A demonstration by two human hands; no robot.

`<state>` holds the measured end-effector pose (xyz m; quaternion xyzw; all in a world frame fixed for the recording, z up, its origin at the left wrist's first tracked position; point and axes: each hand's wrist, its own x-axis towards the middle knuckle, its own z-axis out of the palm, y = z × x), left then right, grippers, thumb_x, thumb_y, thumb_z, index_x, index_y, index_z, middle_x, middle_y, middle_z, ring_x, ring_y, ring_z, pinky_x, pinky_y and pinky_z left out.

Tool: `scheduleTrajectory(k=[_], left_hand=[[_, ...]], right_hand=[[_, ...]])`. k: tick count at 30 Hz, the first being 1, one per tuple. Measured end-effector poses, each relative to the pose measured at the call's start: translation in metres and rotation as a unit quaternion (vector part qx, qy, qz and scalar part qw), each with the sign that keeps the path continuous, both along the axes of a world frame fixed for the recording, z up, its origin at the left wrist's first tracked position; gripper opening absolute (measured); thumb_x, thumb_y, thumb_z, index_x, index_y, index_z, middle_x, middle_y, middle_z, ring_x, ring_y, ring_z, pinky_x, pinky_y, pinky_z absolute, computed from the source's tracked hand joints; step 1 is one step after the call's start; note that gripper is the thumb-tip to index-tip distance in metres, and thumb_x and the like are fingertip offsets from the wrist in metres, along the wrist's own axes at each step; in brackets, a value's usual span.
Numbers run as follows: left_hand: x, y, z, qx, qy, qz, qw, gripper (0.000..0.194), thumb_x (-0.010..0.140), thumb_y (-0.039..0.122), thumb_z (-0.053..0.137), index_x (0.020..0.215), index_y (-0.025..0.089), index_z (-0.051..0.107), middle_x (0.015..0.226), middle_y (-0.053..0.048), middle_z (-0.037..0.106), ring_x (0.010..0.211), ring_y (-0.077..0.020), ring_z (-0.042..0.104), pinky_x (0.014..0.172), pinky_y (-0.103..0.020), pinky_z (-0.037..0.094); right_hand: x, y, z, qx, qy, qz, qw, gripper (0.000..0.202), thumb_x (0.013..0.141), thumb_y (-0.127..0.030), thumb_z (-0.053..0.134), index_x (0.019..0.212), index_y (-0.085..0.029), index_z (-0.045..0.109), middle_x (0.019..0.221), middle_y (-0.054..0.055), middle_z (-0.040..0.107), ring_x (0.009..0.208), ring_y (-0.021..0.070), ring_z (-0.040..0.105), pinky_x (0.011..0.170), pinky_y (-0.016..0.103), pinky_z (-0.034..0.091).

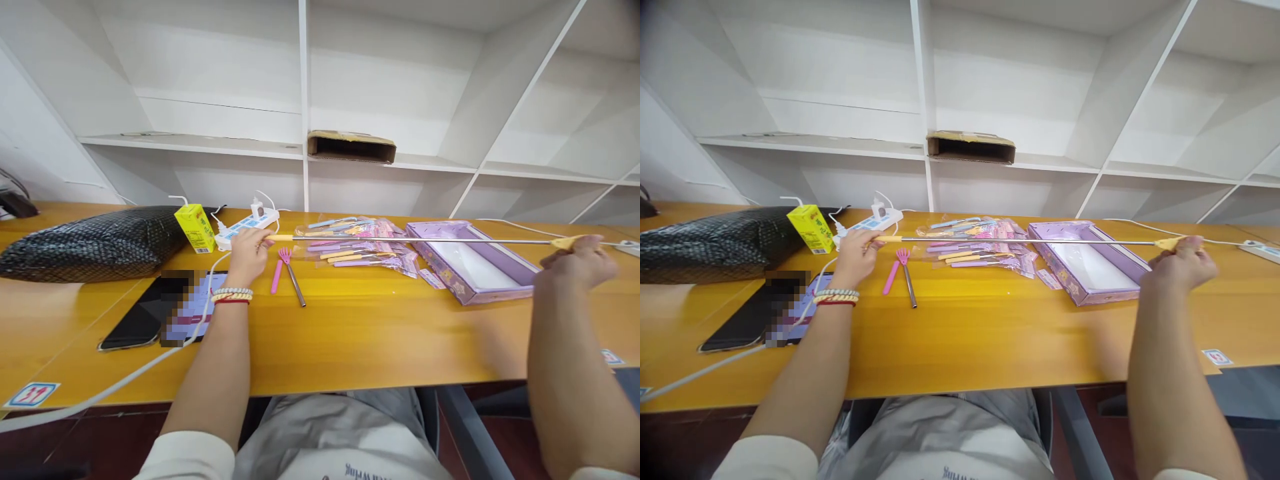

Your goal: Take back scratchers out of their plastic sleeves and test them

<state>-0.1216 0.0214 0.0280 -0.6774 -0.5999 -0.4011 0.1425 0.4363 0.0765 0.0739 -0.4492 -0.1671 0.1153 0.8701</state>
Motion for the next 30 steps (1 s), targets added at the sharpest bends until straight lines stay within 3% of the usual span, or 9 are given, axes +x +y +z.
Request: scheduleTrajectory(k=[4,9,13,15,18,19,21,25,30], left_hand=[[0.011,0.000,0.003,-0.007,0.001,-0.027,1.000,0.023,0.080,0.021,0.045,0.092,0.019,0.064,0.092,-0.007,0.065,0.093,-0.0229,0.052,0.083,-0.036,0.036],[0.003,-0.002,0.007,-0.042,-0.038,-0.040,0.998,0.022,0.080,0.025,0.047,0.091,0.019,0.066,0.091,-0.007,0.066,0.093,-0.0227,0.052,0.084,-0.036,0.037],[0.004,-0.005,0.011,-0.092,-0.065,-0.097,0.989,0.023,0.080,0.031,0.050,0.089,0.019,0.068,0.087,-0.006,0.067,0.085,-0.0207,0.057,0.078,-0.032,0.042],[0.026,-0.006,0.013,-0.121,-0.055,-0.145,0.981,0.025,0.081,0.033,0.049,0.090,0.019,0.068,0.084,-0.006,0.068,0.079,-0.0193,0.059,0.073,-0.030,0.043],[0.074,-0.011,0.014,-0.123,-0.002,-0.182,0.975,0.026,0.085,0.031,0.045,0.094,0.021,0.067,0.091,-0.005,0.069,0.084,-0.0194,0.061,0.074,-0.030,0.043],[0.088,-0.013,0.013,-0.130,0.026,-0.190,0.973,0.027,0.086,0.030,0.043,0.095,0.022,0.067,0.092,-0.005,0.069,0.085,-0.0195,0.061,0.074,-0.030,0.043],[0.106,-0.017,0.011,-0.127,0.052,-0.166,0.977,0.028,0.087,0.029,0.041,0.097,0.023,0.066,0.094,-0.004,0.069,0.087,-0.0209,0.061,0.073,-0.031,0.042],[0.110,-0.017,0.003,-0.144,0.062,-0.107,0.982,0.029,0.088,0.029,0.040,0.098,0.022,0.065,0.095,-0.005,0.069,0.089,-0.0224,0.062,0.073,-0.032,0.043],[0.111,-0.012,-0.016,-0.136,0.037,-0.077,0.987,0.029,0.088,0.031,0.041,0.104,0.021,0.064,0.099,-0.005,0.068,0.092,-0.0210,0.061,0.079,-0.031,0.044]], right_hand=[[0.040,-0.011,-0.003,0.012,-0.055,0.018,0.998,0.041,0.083,-0.033,0.055,0.052,-0.020,0.032,0.045,-0.008,0.023,0.035,0.0037,0.025,0.036,0.022,0.009],[0.030,-0.013,-0.012,0.014,-0.027,0.063,0.998,0.036,0.085,-0.029,0.053,0.055,-0.021,0.036,0.044,-0.007,0.027,0.034,0.0049,0.029,0.034,0.021,0.013],[-0.026,-0.017,-0.017,0.005,-0.112,0.146,0.983,0.042,0.071,-0.033,0.069,0.051,-0.019,0.035,0.041,-0.008,0.028,0.034,0.0050,0.032,0.033,0.020,0.019],[-0.076,-0.025,-0.021,-0.045,-0.218,0.243,0.944,0.039,0.071,-0.044,0.067,0.053,-0.016,0.045,0.042,-0.004,0.041,0.035,0.0054,0.036,0.033,0.020,0.023],[-0.160,-0.040,-0.031,-0.086,-0.349,0.397,0.845,0.041,0.076,-0.053,0.057,0.057,-0.017,0.050,0.044,-0.002,0.050,0.036,0.0067,0.040,0.035,0.020,0.029],[-0.185,-0.043,-0.036,-0.086,-0.361,0.423,0.827,0.042,0.077,-0.055,0.054,0.060,-0.017,0.050,0.045,-0.001,0.052,0.035,0.0073,0.041,0.035,0.020,0.030],[-0.220,-0.044,-0.045,-0.082,-0.347,0.445,0.822,0.042,0.079,-0.058,0.048,0.063,-0.020,0.047,0.045,-0.001,0.053,0.033,0.0085,0.042,0.034,0.022,0.030],[-0.240,-0.021,-0.055,-0.094,-0.291,0.519,0.798,0.042,0.076,-0.060,0.051,0.063,-0.020,0.047,0.044,-0.002,0.054,0.031,0.0090,0.042,0.033,0.022,0.028],[-0.242,0.007,-0.067,-0.094,-0.121,0.606,0.781,0.041,0.066,-0.054,0.066,0.060,-0.018,0.048,0.047,-0.002,0.056,0.033,0.0072,0.044,0.033,0.020,0.026]])
